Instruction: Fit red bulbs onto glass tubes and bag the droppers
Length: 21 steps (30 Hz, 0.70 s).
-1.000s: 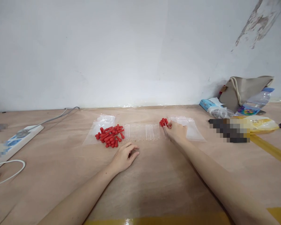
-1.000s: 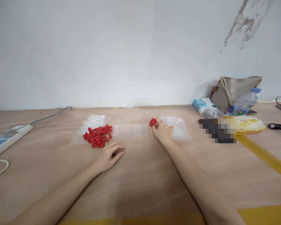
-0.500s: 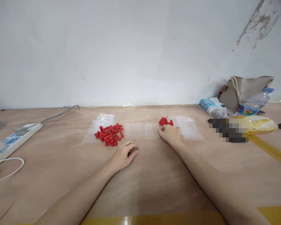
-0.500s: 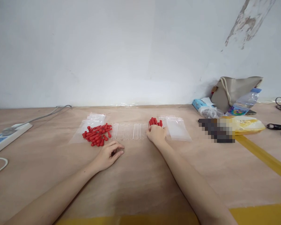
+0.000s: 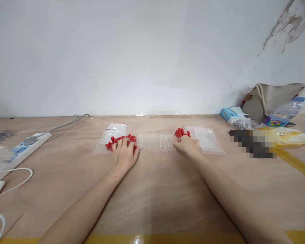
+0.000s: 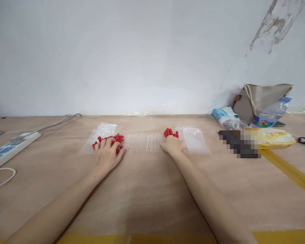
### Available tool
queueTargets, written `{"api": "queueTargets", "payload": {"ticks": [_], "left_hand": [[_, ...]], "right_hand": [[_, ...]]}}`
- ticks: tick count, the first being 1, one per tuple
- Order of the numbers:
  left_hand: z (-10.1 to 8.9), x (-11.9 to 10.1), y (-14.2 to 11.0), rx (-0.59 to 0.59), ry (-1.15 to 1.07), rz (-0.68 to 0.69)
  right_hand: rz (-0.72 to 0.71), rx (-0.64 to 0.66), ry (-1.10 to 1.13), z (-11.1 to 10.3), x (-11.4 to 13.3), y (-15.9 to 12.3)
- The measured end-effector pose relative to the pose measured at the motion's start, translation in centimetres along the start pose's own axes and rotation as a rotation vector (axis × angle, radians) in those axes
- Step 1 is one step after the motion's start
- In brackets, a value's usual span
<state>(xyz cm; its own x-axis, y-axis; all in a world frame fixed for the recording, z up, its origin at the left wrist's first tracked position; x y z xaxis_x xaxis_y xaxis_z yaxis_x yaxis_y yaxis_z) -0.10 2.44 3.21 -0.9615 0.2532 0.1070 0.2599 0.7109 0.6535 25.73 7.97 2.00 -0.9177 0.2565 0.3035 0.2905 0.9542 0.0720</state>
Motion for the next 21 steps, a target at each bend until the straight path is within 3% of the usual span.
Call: {"api": "queueTargets", "payload": {"ticks": [8,12,16,19,21], "left_hand": [[0.9,1.0,0.4,0.003,0.027,-0.047],[0.1,0.7,0.4,-0.06,-0.013,-0.056],[-1.5,-0.8,-0.5,-0.059,-0.226,0.064],[-2.0,-2.0,-1.6,0.081,-0.392,0.155],[-2.0,-2.5,-2.1,0.164,-0.457,0.173]], "right_hand": [[-0.016,-0.008,0.051,0.2,0.2,-0.1],[-0.039,-0.046,0.168,-0.4,0.3,-0.6],[-0.381,-0.112,0.279,-1.0,0.6,-2.4],[-0.678,-0.051,0.268,-1.0,0.4,-4.6],[-0.781,-0.014,0.255,-1.0,-0.1,-5.9]]}}
Point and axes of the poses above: each hand's wrist, its own y-axis towards the middle knuckle, its own z-axis out of the palm, x = y × z, the point moved 3 cm from there along y, towards the middle knuckle, and after that the axes turned 4 degrees about z, right-handed, at the moved point
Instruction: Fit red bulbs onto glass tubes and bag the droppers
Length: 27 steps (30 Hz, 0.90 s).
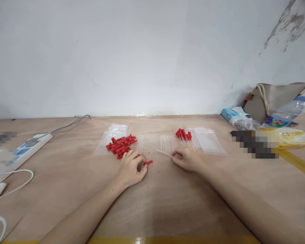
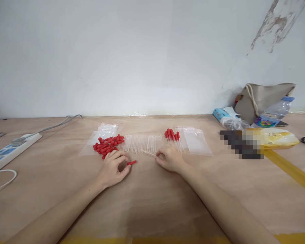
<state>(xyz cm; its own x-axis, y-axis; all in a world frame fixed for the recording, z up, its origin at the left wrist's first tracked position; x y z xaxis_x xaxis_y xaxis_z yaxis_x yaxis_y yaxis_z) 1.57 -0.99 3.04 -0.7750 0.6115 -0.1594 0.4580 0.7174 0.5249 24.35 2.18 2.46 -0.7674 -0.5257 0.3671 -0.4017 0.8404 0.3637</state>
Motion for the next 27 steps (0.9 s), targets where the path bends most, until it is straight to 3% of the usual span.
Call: {"api": "queueTargets", "payload": {"ticks": [3,8,16,22,27], "left_hand": [[0.5,-0.1,-0.2,0.051,-0.073,-0.01],[1.5,0.1,-0.1,0.054,-0.205,0.032],[1.9,0.0,0.1,-0.001,-0.348,0.015],[1.8,-0.2,0.2,0.016,-0.391,0.0],[1.8,-0.3,0.1,0.045,-0.404,-0.071]], "right_hand": [[-0.053,0.049,-0.002,-0.2,0.2,-1.4],[-0.018,0.12,0.026,-0.3,-0.3,-2.0],[0.066,0.061,0.031,1.0,1.0,-1.1],[0.097,0.03,-0.052,2.3,1.5,-1.3],[0.097,-0.018,0.026,2.2,2.2,-1.7]]}}
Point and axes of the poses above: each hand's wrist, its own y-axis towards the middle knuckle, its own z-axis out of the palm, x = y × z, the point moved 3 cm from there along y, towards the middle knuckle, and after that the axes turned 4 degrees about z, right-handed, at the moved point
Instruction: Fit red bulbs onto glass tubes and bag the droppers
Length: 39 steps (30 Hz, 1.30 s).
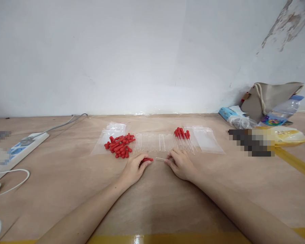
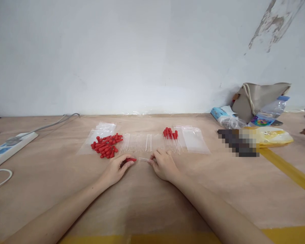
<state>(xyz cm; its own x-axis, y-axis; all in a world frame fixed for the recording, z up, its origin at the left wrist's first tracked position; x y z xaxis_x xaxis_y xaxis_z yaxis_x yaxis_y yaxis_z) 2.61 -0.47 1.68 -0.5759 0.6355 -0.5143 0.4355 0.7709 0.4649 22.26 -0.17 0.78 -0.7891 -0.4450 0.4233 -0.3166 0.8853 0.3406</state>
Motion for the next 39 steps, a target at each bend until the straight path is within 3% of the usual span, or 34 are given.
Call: {"api": "queueTargets", "payload": {"ticks": [12,18,30,39], "left_hand": [[0.3,-0.1,0.1,0.04,-0.122,-0.015],[0.4,-0.6,0.0,0.137,-0.178,-0.01],[0.6,-0.7,-0.3,0.155,-0.114,0.031],[0.6,-1.2,-0.4,0.216,-0.085,0.111]], "right_hand": [[-0.072,0.02,0.095,-0.2,0.9,-0.2],[-0.13,0.055,0.13,0.0,0.7,-0.1],[-0.235,-0.099,0.004,0.2,1.2,-0.6],[-0.206,0.024,-0.054,0.5,1.9,-0.7]]}}
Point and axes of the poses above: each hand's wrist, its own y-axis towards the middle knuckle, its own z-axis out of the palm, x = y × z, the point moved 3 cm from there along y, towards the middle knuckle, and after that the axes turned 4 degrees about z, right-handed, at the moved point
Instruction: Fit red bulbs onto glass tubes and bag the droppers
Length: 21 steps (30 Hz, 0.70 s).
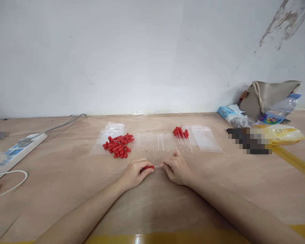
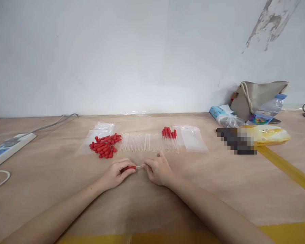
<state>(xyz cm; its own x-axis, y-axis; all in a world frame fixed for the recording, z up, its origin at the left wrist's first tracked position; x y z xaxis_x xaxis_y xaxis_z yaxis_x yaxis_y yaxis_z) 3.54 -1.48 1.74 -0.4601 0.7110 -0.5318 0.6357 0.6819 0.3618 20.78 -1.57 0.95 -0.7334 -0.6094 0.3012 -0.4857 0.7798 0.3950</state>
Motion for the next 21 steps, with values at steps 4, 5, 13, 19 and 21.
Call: {"api": "queueTargets", "payload": {"ticks": [4,5,13,19,21], "left_hand": [[0.0,-0.1,0.0,0.002,0.048,0.034],[-0.1,-0.1,0.1,-0.01,0.059,0.038],[-0.9,0.5,0.2,-0.136,0.064,0.008],[-1.0,2.0,0.1,-0.088,0.097,-0.094],[-0.8,2.1,0.1,-0.06,0.107,-0.092]], "right_hand": [[0.016,0.078,0.039,0.5,-0.1,0.2],[0.016,0.092,0.053,0.5,-0.1,0.2],[-0.03,0.125,-0.056,-2.4,0.2,0.7],[0.499,-0.029,0.024,-4.6,-5.1,1.8],[0.668,-0.118,-0.009,-5.1,-7.1,2.4]]}}
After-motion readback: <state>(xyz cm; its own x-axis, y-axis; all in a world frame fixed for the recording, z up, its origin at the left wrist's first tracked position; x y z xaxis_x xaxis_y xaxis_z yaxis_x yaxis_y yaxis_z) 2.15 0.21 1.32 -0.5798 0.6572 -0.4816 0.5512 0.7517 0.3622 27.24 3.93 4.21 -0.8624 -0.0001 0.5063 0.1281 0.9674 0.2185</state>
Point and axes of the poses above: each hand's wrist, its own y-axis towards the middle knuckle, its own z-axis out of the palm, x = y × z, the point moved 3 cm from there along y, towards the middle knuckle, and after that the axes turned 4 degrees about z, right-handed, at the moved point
